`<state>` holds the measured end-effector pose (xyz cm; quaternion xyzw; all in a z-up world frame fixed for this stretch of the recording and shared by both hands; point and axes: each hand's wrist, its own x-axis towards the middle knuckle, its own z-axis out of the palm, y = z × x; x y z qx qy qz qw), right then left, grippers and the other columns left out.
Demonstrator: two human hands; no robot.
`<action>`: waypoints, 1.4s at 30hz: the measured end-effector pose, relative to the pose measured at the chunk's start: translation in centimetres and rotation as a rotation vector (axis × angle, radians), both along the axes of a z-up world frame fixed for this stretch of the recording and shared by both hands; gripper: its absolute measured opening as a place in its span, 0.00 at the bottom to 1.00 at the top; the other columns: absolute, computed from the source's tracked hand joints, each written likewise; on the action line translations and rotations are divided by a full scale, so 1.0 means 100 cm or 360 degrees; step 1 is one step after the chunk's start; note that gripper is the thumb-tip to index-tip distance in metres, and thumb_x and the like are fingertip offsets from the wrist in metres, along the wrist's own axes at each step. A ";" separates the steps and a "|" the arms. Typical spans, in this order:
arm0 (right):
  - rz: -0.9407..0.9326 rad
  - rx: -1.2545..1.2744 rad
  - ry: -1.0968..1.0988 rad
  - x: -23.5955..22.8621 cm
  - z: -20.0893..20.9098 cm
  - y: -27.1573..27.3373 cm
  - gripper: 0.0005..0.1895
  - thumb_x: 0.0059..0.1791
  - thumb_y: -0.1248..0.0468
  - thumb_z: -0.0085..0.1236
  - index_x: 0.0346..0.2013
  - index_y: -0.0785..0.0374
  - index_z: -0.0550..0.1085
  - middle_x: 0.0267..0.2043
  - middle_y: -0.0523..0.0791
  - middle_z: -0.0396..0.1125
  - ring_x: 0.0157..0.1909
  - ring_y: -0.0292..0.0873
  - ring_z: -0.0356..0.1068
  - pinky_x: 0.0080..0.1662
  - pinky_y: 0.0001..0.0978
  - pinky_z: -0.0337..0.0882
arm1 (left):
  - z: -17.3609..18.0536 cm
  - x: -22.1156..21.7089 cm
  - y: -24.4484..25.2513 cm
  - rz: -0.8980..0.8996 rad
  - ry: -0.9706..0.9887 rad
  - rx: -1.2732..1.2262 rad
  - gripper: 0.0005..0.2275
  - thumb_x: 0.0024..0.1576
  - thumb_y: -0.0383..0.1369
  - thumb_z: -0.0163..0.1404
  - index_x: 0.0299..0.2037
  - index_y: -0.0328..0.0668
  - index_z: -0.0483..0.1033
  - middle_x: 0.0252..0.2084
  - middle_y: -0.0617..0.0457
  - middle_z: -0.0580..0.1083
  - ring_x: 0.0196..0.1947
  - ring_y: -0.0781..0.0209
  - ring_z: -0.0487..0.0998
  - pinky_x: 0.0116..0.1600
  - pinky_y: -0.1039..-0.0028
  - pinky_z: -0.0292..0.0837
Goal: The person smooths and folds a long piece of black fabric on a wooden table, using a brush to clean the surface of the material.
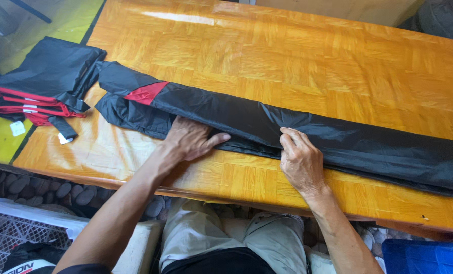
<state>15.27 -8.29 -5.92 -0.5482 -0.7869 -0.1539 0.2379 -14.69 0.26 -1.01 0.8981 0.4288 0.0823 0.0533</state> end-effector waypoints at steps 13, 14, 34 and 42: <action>0.0352 -0.0044 -0.0093 -0.094 0.000 0.036 0.30 0.45 0.70 0.49 0.65 0.62 0.68 0.65 0.52 0.65 0.69 0.54 0.63 0.68 0.51 0.62 | -0.036 -0.017 0.016 -0.0121 -0.0234 -0.0037 0.28 0.62 0.60 0.35 0.68 0.61 0.67 0.71 0.47 0.65 0.75 0.43 0.55 0.74 0.43 0.42; 0.0361 -0.0050 -0.0098 -0.093 -0.001 0.035 0.30 0.45 0.70 0.49 0.65 0.62 0.68 0.65 0.52 0.65 0.69 0.54 0.63 0.68 0.51 0.62 | -0.033 -0.018 0.014 -0.0112 -0.0240 -0.0041 0.28 0.62 0.60 0.35 0.68 0.61 0.67 0.71 0.47 0.65 0.75 0.43 0.55 0.74 0.43 0.42; 0.0450 -0.0806 0.0499 -0.125 0.118 0.044 0.28 0.56 0.43 0.45 0.54 0.63 0.77 0.52 0.57 0.73 0.58 0.59 0.72 0.61 0.53 0.66 | -0.023 -0.056 0.006 0.0229 -0.0182 -0.0122 0.36 0.58 0.64 0.38 0.74 0.57 0.58 0.75 0.45 0.58 0.76 0.41 0.51 0.73 0.40 0.39; 0.0082 -0.1123 0.0477 -0.181 0.088 0.128 0.37 0.58 0.35 0.22 0.66 0.55 0.66 0.68 0.57 0.57 0.71 0.66 0.51 0.66 0.74 0.45 | -0.022 -0.059 0.007 0.0209 -0.0191 -0.0167 0.37 0.58 0.65 0.36 0.74 0.56 0.56 0.76 0.46 0.56 0.77 0.43 0.48 0.73 0.40 0.39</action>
